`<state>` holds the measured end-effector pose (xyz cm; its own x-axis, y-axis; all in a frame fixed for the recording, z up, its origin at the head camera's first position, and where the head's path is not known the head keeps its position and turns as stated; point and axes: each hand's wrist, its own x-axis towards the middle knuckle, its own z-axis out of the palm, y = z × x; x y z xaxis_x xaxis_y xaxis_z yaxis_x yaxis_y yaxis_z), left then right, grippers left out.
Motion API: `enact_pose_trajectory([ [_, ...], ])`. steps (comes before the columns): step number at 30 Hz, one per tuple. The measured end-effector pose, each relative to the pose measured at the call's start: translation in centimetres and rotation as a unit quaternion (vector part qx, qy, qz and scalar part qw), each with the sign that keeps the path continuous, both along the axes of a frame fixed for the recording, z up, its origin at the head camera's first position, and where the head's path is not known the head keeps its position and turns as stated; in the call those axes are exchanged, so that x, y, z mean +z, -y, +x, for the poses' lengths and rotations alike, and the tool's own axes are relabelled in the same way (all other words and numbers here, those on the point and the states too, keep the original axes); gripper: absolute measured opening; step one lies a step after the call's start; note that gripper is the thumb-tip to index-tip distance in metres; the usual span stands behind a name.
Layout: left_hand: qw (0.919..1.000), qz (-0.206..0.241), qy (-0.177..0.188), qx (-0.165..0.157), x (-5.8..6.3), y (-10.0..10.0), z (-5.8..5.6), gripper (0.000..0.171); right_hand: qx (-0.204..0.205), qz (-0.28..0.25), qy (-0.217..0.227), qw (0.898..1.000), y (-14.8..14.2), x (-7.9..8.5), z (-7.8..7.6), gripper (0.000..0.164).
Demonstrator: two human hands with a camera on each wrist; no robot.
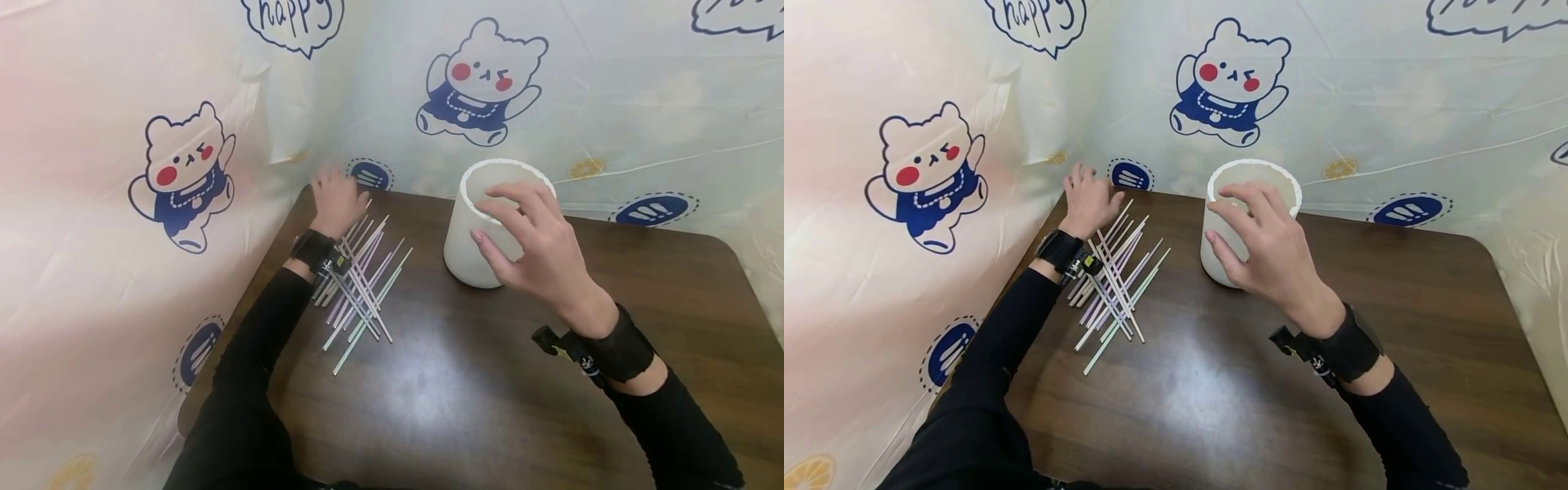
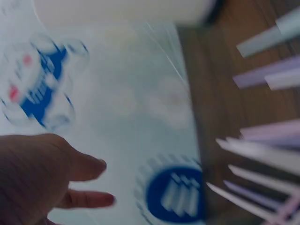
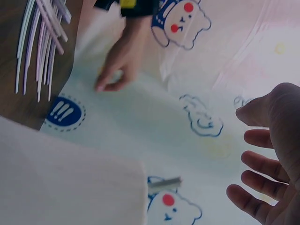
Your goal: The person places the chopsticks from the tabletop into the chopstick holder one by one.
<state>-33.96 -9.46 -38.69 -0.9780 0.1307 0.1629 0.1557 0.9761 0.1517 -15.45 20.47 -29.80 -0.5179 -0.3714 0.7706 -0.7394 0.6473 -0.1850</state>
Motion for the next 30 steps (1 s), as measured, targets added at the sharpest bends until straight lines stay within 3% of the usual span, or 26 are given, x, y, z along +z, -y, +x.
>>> enact_pose_trajectory([
  [5,0.9916,-0.039,0.102,0.07,-2.0,1.8,-1.4,0.06,0.016,0.013,-0.005,1.0,0.6,-0.3,0.7,0.032],
  [12,0.9806,-0.032,0.158,0.112,-4.3,2.8,-1.5,0.063,0.076,0.054,-0.007,0.996,2.0,-2.1,1.9,0.029],
  [16,0.9772,-0.024,0.177,0.115,-5.4,3.4,-1.4,0.053,0.107,0.084,0.037,0.99,3.0,-3.5,3.0,0.025],
  [21,0.9737,0.003,0.194,0.121,-6.4,3.7,-1.4,0.042,0.102,0.115,0.084,0.985,3.5,-4.5,3.8,0.027],
  [26,0.9741,0.027,0.183,0.13,-7.2,3.7,-1.7,0.04,0.093,0.117,0.097,0.984,3.2,-4.8,3.7,0.029],
  [30,0.9781,0.047,0.151,0.135,-7.2,3.2,-2.0,0.033,0.087,0.105,0.106,0.985,2.8,-4.7,3.4,0.03],
])
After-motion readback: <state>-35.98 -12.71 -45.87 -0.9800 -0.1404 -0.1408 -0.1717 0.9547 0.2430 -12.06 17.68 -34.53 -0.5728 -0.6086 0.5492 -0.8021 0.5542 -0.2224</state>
